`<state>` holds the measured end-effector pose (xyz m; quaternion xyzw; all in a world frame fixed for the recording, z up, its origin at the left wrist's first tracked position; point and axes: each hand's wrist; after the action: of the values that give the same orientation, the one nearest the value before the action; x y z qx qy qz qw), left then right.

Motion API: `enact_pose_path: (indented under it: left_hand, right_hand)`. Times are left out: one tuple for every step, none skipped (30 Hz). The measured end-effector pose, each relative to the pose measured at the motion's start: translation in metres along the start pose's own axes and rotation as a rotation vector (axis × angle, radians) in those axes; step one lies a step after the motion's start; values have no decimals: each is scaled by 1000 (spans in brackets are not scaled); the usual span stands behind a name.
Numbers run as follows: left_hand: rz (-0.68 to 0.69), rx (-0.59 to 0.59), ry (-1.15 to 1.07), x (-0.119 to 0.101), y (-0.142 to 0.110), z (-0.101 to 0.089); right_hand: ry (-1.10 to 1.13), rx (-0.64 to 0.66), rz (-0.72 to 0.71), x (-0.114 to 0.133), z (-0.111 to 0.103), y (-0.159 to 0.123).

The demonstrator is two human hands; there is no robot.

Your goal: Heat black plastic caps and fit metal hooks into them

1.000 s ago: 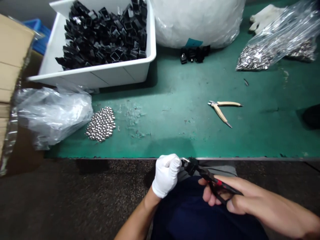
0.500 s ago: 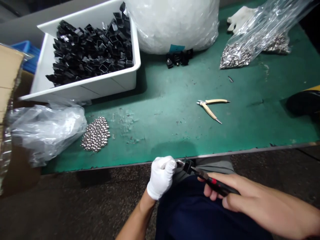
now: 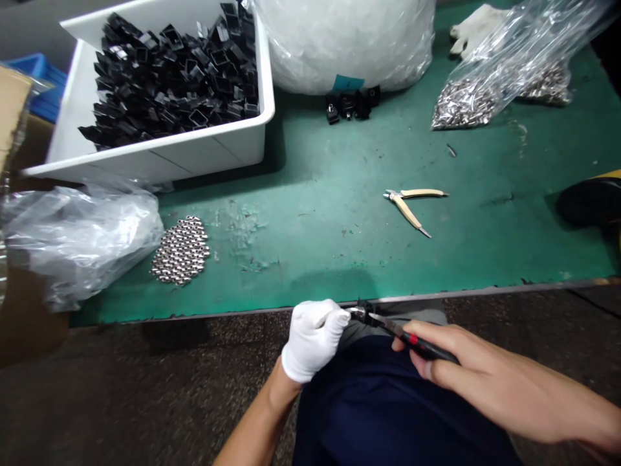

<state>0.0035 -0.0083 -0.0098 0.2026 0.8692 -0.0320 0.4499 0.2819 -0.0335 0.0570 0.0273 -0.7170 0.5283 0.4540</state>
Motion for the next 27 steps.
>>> enact_pose_path:
  left_hand:
    - [-20,-5,-8,-1,0,3]
    - [-45,-10,-21,-2,0,5]
    - [-72,-15,-35,-4,1,8]
    - [-98,-18,-47,-5,2,10]
    - [-121,-14,-60,-6,3,12]
    - [-139,-8,-70,-8,5,13]
    - [-152,-1,-76,-9,7,14]
    - [-164,4,-79,-10,10,15]
    - [-173,8,-81,-12,12,16]
    - [-179,11,-83,-13,14,16]
    - [-184,9,-82,-14,15,17]
    - [-190,5,-80,-15,17,19]
    - [-197,-2,-79,-16,18,20]
    - [-204,-10,-79,-17,19,22]
    - [-211,-19,-80,-18,19,23]
    - [-219,-27,-80,-18,19,25]
    - [-225,-34,-81,-18,20,26]
    - [-231,-40,-82,-18,20,27]
    - [-237,-47,-80,-18,20,28]
    - [-243,-53,-76,-18,20,28]
    - [-248,-56,-71,-18,20,28]
    - [-254,-55,-66,-18,20,29]
    - [-262,-53,-62,-18,19,29]
    - [-272,-51,-59,-18,19,29]
    - [-283,-51,-59,-18,19,30]
    - [-296,-53,-60,-18,19,30]
    - [-310,-59,-60,-18,18,30]
  right_hand:
    - [9,-31,-33,-3,1,4]
    - [20,-50,-65,-5,1,8]
    - [33,-52,-95,-6,1,13]
    - [51,-40,-119,-7,1,18]
    - [78,-18,-134,-7,0,22]
    - [115,7,-141,-7,0,26]
    - [164,31,-142,-7,1,29]
    - [222,50,-138,-8,1,31]
    - [286,65,-136,-8,2,33]
    - [349,77,-140,-9,4,34]
    - [409,86,-150,-10,6,34]
    - [463,92,-165,-11,8,35]
    - [516,97,-179,-12,10,36]
    - [568,104,-190,-13,13,36]
    - [620,112,-195,-13,15,37]
    - [673,121,-193,-14,17,39]
    - [720,132,-189,-14,18,40]
    - [760,143,-188,-14,20,42]
    - [793,151,-191,-14,21,44]
    - [818,157,-198,-14,22,46]
    - [840,160,-205,-15,23,47]
    - [861,162,-213,-15,25,49]
    - [881,162,-218,-15,26,50]
    - [898,161,-221,-16,27,51]
    - [917,161,-222,-16,29,53]
    - [937,163,-224,-16,30,54]
    - [954,164,-227,-15,32,55]
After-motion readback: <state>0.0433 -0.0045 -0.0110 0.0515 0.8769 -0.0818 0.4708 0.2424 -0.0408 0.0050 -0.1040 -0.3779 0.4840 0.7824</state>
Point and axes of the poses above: each hand's wrist, its own y-axis towards the middle knuckle, its own z-axis out of the palm, x = y × z, and after that the axes turned 7 degrees about x, right-handed
